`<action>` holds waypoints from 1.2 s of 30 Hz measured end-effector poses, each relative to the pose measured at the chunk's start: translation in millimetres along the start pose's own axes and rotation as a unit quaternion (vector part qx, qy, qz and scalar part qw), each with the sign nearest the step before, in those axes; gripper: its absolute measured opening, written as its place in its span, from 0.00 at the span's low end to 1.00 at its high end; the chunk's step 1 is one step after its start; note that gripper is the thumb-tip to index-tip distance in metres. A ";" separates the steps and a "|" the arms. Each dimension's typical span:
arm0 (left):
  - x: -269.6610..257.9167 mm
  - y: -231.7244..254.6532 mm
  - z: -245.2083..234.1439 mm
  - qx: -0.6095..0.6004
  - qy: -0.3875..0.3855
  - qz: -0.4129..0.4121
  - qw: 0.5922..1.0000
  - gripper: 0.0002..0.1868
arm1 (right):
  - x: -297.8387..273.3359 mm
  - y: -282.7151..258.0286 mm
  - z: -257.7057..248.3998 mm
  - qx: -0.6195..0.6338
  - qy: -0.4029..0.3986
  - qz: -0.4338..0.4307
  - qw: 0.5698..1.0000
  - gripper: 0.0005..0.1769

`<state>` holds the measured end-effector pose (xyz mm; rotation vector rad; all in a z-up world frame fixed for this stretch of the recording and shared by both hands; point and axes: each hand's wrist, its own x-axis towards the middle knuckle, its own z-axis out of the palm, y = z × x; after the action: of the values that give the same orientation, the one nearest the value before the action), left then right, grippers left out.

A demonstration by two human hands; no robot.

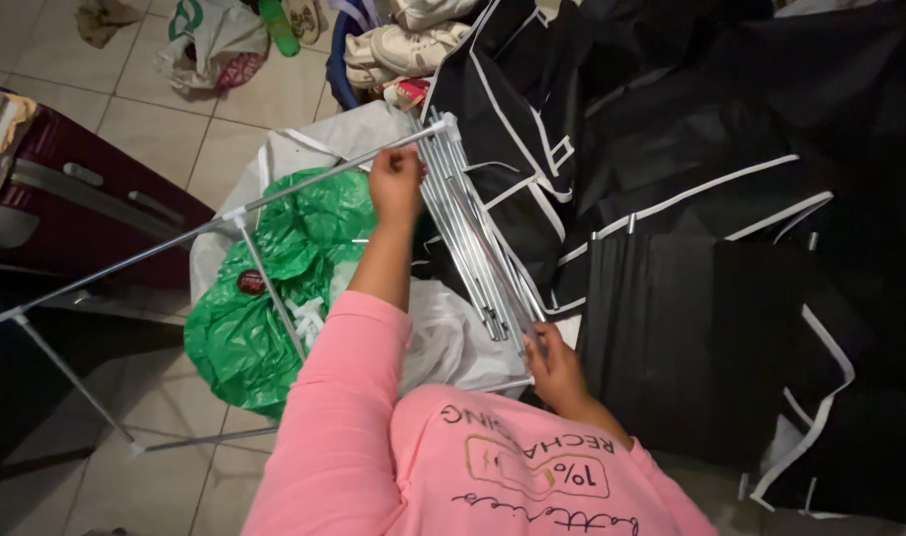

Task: The person fits metal rods into plastic connectors by hand to assemble a frame.

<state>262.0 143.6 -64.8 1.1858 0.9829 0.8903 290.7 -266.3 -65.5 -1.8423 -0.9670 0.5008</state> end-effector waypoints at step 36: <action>-77.0 214.5 -57.0 0.343 -0.096 0.382 0.853 0.15 | 61.8 -38.8 20.7 0.229 -0.129 0.068 0.963 0.15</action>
<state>173.1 124.5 151.9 2.3360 0.6561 1.0205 298.0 -196.8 -36.2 -1.4504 -0.8097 0.9819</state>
